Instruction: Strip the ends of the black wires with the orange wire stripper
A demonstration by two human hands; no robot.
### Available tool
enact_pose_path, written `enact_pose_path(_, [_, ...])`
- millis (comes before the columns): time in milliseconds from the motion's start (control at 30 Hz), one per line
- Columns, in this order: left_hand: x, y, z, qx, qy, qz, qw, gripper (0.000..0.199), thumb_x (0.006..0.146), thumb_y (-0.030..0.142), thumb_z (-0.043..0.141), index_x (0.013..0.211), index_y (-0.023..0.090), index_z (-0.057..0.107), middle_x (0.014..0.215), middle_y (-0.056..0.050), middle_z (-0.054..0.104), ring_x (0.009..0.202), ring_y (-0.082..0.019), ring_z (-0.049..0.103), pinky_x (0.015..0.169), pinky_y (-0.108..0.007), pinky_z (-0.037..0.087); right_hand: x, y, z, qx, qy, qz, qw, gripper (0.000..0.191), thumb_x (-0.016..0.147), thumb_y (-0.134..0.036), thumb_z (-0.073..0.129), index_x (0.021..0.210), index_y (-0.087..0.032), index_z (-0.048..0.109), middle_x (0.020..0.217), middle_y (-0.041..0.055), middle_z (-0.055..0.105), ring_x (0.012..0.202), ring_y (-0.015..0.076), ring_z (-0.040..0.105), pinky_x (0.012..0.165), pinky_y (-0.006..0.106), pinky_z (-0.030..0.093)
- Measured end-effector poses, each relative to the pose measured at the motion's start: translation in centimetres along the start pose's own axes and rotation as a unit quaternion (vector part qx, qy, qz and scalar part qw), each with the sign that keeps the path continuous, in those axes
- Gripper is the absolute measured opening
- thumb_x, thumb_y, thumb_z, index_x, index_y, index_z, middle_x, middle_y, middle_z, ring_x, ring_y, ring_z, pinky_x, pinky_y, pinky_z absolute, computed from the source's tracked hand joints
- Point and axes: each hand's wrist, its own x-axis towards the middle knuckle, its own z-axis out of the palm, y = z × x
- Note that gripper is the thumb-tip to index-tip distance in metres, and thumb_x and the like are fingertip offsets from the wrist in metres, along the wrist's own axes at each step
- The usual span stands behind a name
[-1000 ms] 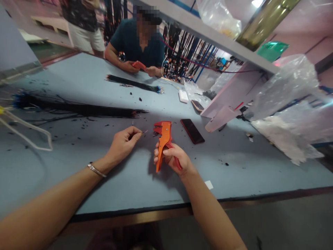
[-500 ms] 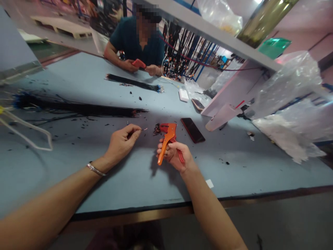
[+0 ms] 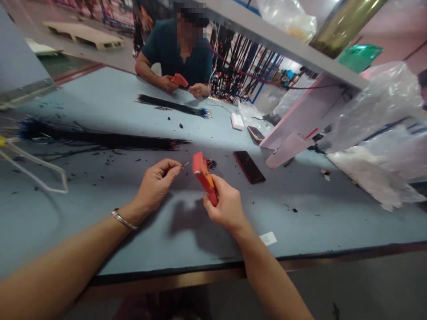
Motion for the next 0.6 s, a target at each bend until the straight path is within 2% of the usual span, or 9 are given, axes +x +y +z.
enact_pose_path(67, [-0.17,0.27,0.24,-0.057,-0.008,-0.035,0.998,0.028,0.077,0.045,0.065,0.082,0.018,0.063,0.077,-0.001,0.064,0.066,-0.014,0.053,0.063,-0.024,0.044,-0.18,0.08,0.44,-0.091,0.008,-0.065,0.994,0.046,0.075,-0.023,0.054,0.119,-0.012,0.056,0.101,0.0129,0.067,0.086,0.0259,0.063,0.078,0.037,0.048])
enact_pose_path(167, [-0.34,0.68,0.48,-0.118,-0.024,-0.078,0.99,0.034,0.071,0.048,0.071,0.082,0.017,0.062,0.076,-0.002,0.066,0.062,-0.014,0.055,0.059,-0.024,0.046,-0.36,0.14,0.9,-0.154,-0.002,-0.109,0.982,0.045,0.076,-0.023,0.055,0.12,-0.012,0.056,0.101,0.0134,0.067,0.086,0.0265,0.063,0.078,0.038,0.046])
enact_pose_path(400, [-0.36,0.23,0.59,-0.197,-0.046,-0.102,0.974,0.031,0.066,0.041,0.078,0.079,0.017,0.063,0.071,0.001,0.066,0.059,-0.011,0.056,0.058,-0.022,0.047,-0.37,0.29,1.11,-0.169,0.022,-0.131,0.977,0.043,0.078,-0.021,0.055,0.119,-0.011,0.058,0.102,0.0137,0.069,0.088,0.0264,0.062,0.079,0.038,0.045])
enact_pose_path(600, [-0.65,0.46,0.72,-0.179,-0.089,-0.091,0.975,0.026,0.064,0.034,0.079,0.077,0.017,0.064,0.07,0.003,0.064,0.06,-0.011,0.055,0.059,-0.021,0.046,-0.36,0.4,1.2,-0.169,0.035,-0.138,0.975,0.043,0.079,-0.023,0.054,0.12,-0.011,0.057,0.104,0.0146,0.069,0.09,0.0272,0.062,0.08,0.039,0.045])
